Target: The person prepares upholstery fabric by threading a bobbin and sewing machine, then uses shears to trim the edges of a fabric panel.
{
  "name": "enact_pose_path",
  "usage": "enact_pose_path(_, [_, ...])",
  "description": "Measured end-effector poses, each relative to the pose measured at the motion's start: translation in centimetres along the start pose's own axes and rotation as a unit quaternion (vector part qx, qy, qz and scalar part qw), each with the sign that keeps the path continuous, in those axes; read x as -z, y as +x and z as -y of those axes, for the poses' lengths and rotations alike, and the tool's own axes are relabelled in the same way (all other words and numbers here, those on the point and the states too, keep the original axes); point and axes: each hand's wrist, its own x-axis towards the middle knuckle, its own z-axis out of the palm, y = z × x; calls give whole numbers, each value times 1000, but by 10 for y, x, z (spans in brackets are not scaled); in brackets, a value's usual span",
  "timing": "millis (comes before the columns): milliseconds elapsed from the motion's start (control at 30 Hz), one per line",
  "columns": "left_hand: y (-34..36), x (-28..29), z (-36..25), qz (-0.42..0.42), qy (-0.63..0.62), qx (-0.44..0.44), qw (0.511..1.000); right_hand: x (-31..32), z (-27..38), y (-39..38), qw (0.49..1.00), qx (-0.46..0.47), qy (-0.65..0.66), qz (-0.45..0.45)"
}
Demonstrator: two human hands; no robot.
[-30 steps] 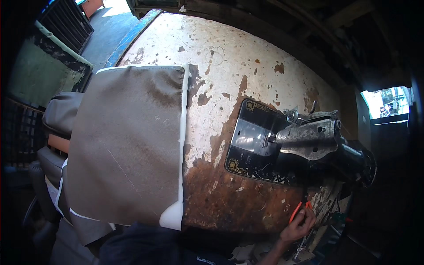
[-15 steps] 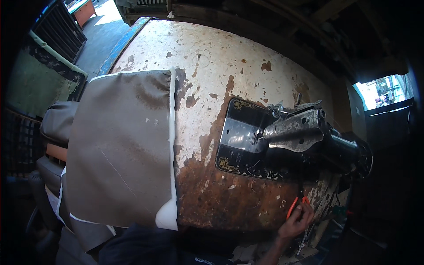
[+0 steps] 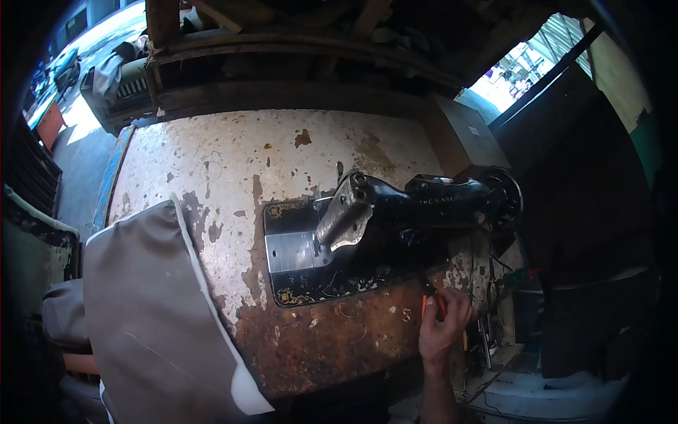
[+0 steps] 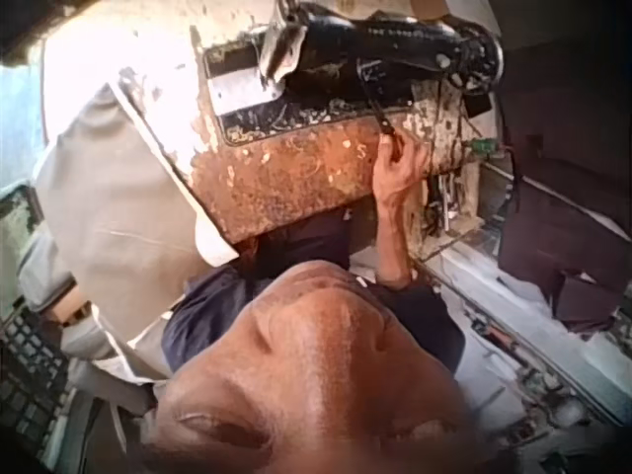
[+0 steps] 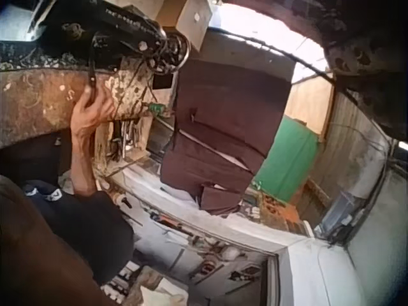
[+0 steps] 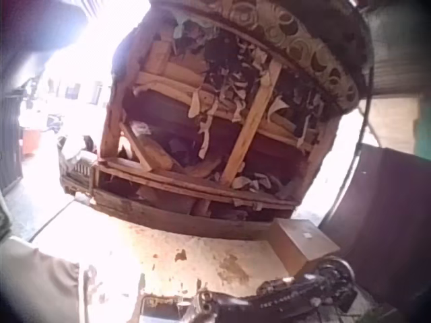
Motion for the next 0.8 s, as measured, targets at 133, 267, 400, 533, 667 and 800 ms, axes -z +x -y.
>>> enact_pose_path(133, [-10,-3,-5,-24,61,1,998,-27,89,36,978,121,139,103])
enact_pose_path(267, [-76,-20,-30,61,354,100,928,-77,109,43,964,112,99,220])
enact_pose_path(400, [-173,53,-13,498,384,-170,759,-61,113,14,928,143,306,157])
enact_pose_path(533, [-196,117,-135,612,403,-410,543,-31,112,-19,917,101,350,161])
enact_pose_path(667, [-163,93,-255,203,482,-691,498,7,121,-21,913,157,358,115])
enact_pose_path(800, [-138,57,-286,276,489,-655,506,67,112,-8,940,133,282,141])
